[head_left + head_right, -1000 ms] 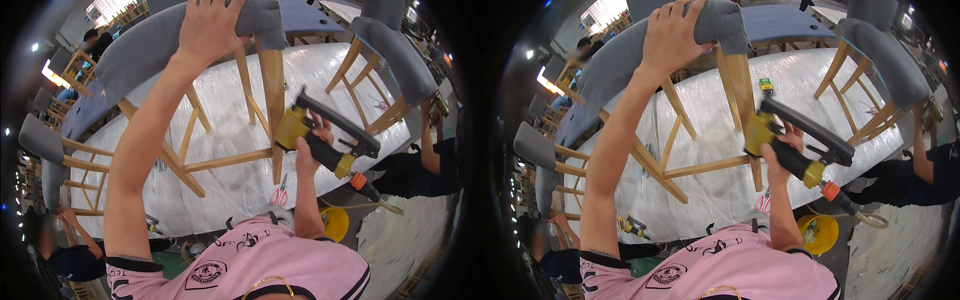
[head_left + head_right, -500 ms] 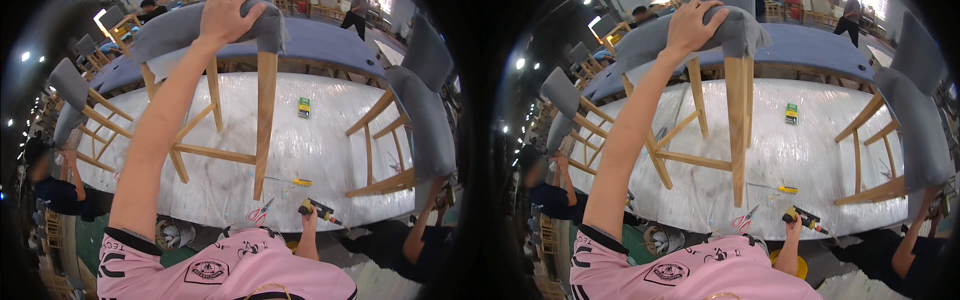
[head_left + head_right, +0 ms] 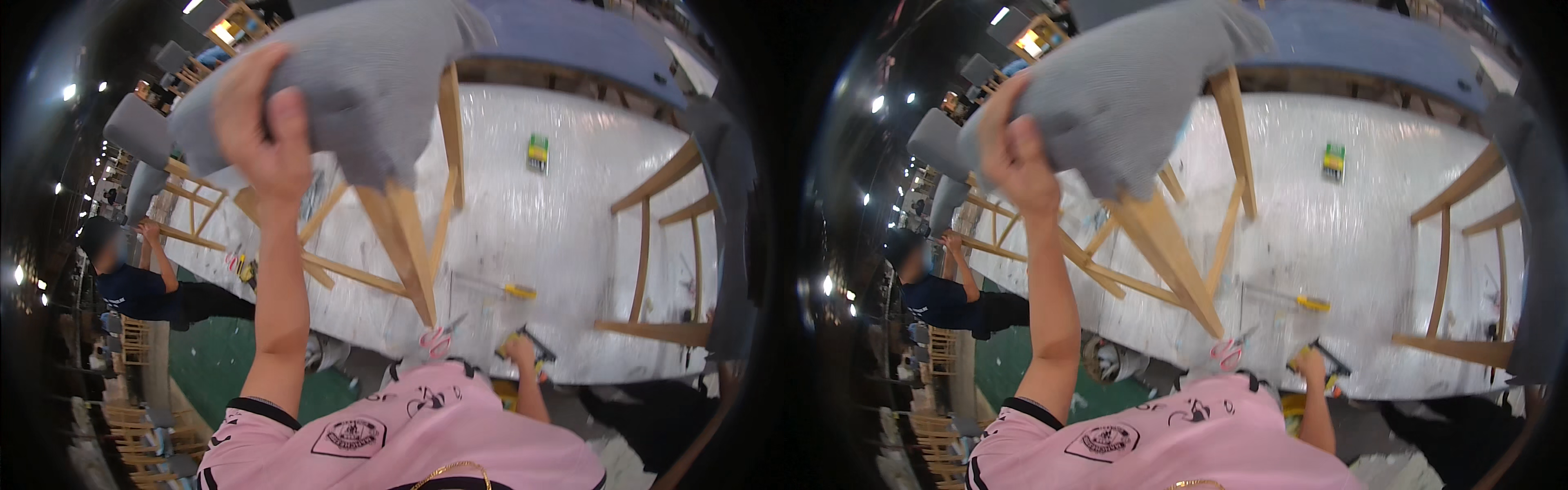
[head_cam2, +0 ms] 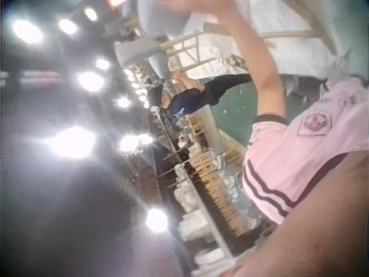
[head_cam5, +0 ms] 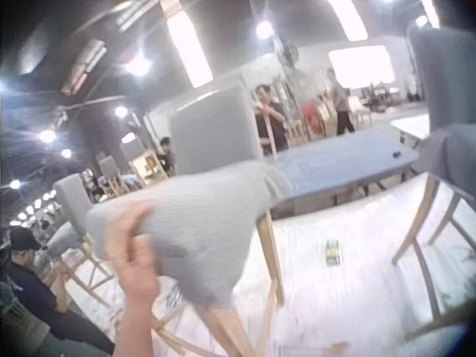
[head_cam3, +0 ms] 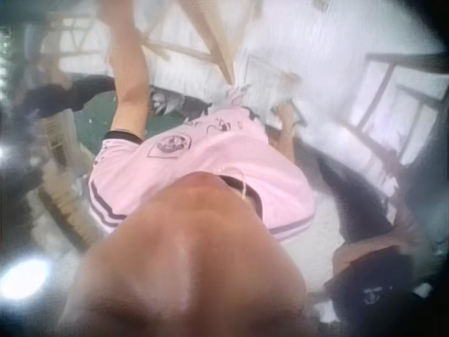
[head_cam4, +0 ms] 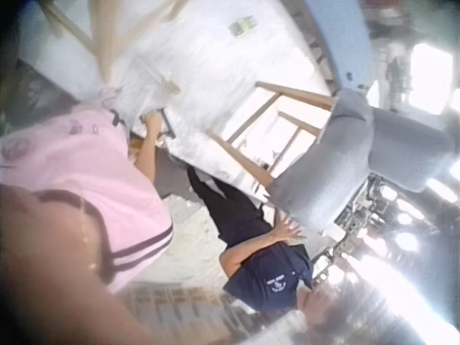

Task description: The person upholsters a wooden chair by pulling gray fabric over the seat, trimming excess with scissors, and securing it with a pneumatic staple gun. The person repeatedly folds and staples the fabric around the edges and corners, using a screwdriver to tuck and smooth the material.

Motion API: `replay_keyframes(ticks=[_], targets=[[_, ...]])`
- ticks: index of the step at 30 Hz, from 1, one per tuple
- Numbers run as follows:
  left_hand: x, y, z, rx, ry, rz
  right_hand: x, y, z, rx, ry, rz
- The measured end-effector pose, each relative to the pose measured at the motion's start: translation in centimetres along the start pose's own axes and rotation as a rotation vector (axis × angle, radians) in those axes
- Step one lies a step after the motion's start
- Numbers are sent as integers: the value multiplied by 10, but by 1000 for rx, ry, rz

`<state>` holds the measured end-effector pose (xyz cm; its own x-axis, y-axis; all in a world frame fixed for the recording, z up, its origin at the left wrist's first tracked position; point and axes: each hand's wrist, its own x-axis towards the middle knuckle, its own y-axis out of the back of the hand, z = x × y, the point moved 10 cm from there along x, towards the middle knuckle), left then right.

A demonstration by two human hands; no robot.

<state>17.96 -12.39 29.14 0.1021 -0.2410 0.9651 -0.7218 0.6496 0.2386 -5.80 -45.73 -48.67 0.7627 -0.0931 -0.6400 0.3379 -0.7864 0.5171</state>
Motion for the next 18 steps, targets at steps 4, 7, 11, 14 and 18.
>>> replay_keyframes(ticks=[4, 7, 11, 14, 18], targets=[[-51, 63, 27, 20, 75, 83, 1, 1, -124, 197, 135, -178], [-89, 99, 54, 234, 98, 20, 10, -70, -179, 5, 391, -348], [-150, 164, 71, 531, 211, -27, -7, -165, -187, -131, 238, -726], [-182, 204, 67, 693, 287, -54, -7, -215, -185, -311, 428, -674], [-208, 234, 52, 792, 337, -75, 7, -212, -168, -140, 549, -486]])
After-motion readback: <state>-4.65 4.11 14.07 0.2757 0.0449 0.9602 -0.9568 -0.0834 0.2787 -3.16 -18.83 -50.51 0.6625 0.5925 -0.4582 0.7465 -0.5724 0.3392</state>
